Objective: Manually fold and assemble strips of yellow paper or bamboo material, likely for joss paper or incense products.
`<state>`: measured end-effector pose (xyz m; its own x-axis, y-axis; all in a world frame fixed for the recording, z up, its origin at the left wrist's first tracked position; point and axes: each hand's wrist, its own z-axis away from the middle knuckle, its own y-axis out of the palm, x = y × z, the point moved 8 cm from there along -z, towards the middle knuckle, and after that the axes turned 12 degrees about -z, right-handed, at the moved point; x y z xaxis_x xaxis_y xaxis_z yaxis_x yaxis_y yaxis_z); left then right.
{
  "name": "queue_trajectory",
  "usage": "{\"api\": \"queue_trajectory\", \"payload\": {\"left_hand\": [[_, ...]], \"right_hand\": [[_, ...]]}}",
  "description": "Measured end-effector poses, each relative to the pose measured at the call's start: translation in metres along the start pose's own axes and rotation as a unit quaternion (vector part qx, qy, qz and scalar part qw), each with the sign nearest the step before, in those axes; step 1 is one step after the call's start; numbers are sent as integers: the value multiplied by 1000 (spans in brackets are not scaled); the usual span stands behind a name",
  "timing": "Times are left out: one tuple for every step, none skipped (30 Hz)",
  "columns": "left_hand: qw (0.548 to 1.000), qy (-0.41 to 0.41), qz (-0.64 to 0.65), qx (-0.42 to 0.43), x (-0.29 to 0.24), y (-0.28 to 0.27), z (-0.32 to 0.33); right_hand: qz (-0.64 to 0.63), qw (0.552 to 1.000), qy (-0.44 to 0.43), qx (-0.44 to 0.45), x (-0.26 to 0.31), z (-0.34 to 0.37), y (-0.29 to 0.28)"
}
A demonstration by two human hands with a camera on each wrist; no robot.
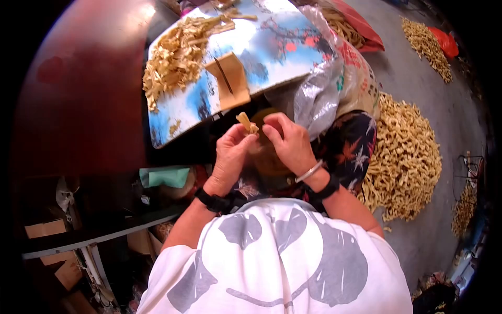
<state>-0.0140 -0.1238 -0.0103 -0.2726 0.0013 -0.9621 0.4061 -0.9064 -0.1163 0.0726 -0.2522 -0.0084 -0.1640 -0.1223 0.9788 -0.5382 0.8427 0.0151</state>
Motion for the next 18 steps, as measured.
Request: {"api": "queue_trajectory", "payload": {"left_hand": [[1000, 17, -10, 4, 1, 1, 2], [999, 21, -19, 15, 6, 1, 4], [999, 28, -27, 25, 9, 2, 5], [998, 39, -37, 34, 11, 2, 4], [999, 24, -32, 30, 15, 0, 5], [999, 9, -28, 24, 15, -2, 8], [1000, -6, -23, 17, 17, -5, 11], [999, 6, -31, 17, 17, -8, 13], [999, 18, -39, 17, 17, -11, 14], [998, 29, -46, 18, 16, -13, 16], [999, 30, -37, 19, 16, -14, 16], [999, 30, -27, 20, 13, -14, 16], [999, 31, -16, 20, 12, -15, 17], [999, 25, -7, 25, 12, -16, 16], [999, 19, 2, 31, 13, -17, 16], [999, 14, 12, 38, 14, -18, 16], [998, 2, 43, 53, 15, -18, 17], [995, -10, 74, 67, 16, -19, 19]], "right_hand": [[-29, 999, 16, 11, -5, -3, 4], [-51, 997, 38, 38, -5, -4, 10], [-50, 997, 48, 47, -10, -3, 15], [-49, 996, 55, 56, -20, -3, 21], [-49, 995, 61, 67, -24, -2, 27], [-33, 998, 35, 43, -19, -3, 25], [-23, 999, 23, 36, -15, -3, 25], [-12, 999, 11, 29, -11, -2, 25], [-1, 1000, -1, 23, -6, -2, 25], [-20, 999, 12, 35, -7, -2, 28], [-39, 998, 26, 47, -7, -2, 31], [-57, 996, 40, 60, -8, -2, 34], [-132, 980, 94, 114, -14, 0, 43], [-204, 954, 148, 165, -19, 3, 50], [-274, 916, 201, 212, -21, 8, 58], [-303, 892, 228, 244, -15, 11, 63], [-312, 893, 244, 214, -19, 11, 61], [-320, 892, 260, 184, -25, 11, 60]]}}
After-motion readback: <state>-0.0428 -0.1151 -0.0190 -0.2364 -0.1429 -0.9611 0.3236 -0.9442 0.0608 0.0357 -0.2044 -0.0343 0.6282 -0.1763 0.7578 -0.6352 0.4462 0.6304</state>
